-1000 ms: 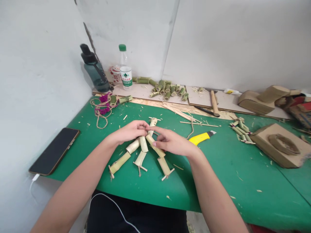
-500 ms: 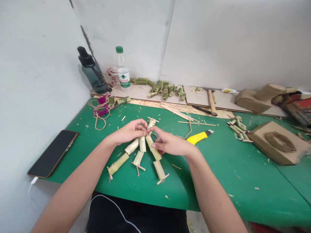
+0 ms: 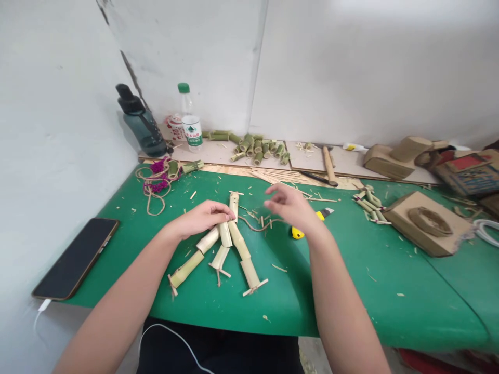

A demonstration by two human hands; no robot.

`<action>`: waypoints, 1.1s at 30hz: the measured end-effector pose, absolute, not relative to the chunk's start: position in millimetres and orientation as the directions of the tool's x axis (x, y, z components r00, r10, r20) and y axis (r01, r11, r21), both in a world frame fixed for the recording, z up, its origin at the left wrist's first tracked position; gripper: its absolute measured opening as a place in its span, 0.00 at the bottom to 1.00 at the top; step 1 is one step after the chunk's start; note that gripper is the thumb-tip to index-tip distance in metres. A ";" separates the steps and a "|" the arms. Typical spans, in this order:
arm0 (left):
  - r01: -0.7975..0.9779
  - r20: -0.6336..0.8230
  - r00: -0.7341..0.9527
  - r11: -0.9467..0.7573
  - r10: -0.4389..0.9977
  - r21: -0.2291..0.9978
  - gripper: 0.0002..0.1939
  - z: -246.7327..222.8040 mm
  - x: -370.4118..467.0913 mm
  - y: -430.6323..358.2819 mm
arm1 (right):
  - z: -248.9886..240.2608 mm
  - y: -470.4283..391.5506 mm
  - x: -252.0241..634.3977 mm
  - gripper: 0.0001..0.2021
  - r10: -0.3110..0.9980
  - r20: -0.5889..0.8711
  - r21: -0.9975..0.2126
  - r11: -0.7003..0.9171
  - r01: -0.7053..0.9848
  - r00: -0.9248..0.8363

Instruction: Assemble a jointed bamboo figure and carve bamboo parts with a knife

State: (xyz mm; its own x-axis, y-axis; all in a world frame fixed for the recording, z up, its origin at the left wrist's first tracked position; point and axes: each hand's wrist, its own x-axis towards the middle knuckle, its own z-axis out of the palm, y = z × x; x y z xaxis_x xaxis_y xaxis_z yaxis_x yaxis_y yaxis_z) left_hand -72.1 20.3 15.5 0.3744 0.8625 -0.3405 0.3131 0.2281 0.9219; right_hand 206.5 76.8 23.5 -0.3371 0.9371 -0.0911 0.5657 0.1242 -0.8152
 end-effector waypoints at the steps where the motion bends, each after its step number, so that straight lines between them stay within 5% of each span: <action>1: 0.321 -0.344 0.381 0.227 0.858 0.920 0.15 16.0 -72.6 19.8 | 22.0 85.1 220.8 0.13 0.977 -0.033 -0.763 0.112 0.637 -0.211; 5: 0.318 -0.325 0.433 0.195 0.841 0.928 0.16 16.0 -72.8 17.9 | 12.9 108.0 270.1 0.14 0.999 -0.030 -0.548 -0.049 0.835 0.039; 8: 0.261 -0.304 0.453 0.201 0.838 0.944 0.15 13.0 -70.6 17.7 | 6.9 110.3 278.4 0.17 0.987 -0.151 -0.469 -0.119 0.875 0.053; 13: 0.192 -0.304 0.450 0.242 0.840 0.951 0.16 9.2 -69.0 19.5 | 3.0 106.1 260.6 0.16 0.993 -0.117 -0.420 -0.051 0.906 0.002; 17: 0.162 -0.299 0.429 0.253 0.852 0.954 0.16 8.8 -69.1 20.0 | 6.2 104.3 251.8 0.15 0.998 -0.003 -0.537 0.048 0.842 -0.058; 23: 0.121 -0.238 0.397 0.207 0.886 0.971 0.16 0.9 -62.8 20.8 | 14.4 84.7 203.9 0.08 0.941 0.332 -0.841 0.328 0.431 -0.069; 29: 0.083 -0.188 0.312 0.171 0.931 0.982 0.17 -0.9 -57.5 21.8 | 9.0 51.9 150.8 0.06 0.860 0.249 -0.926 0.346 0.150 -0.445; 33: 0.072 -0.212 0.285 0.199 0.935 0.977 0.19 2.3 -58.2 22.3 | 6.9 44.8 143.0 0.06 0.831 0.220 -0.900 0.375 0.223 -0.511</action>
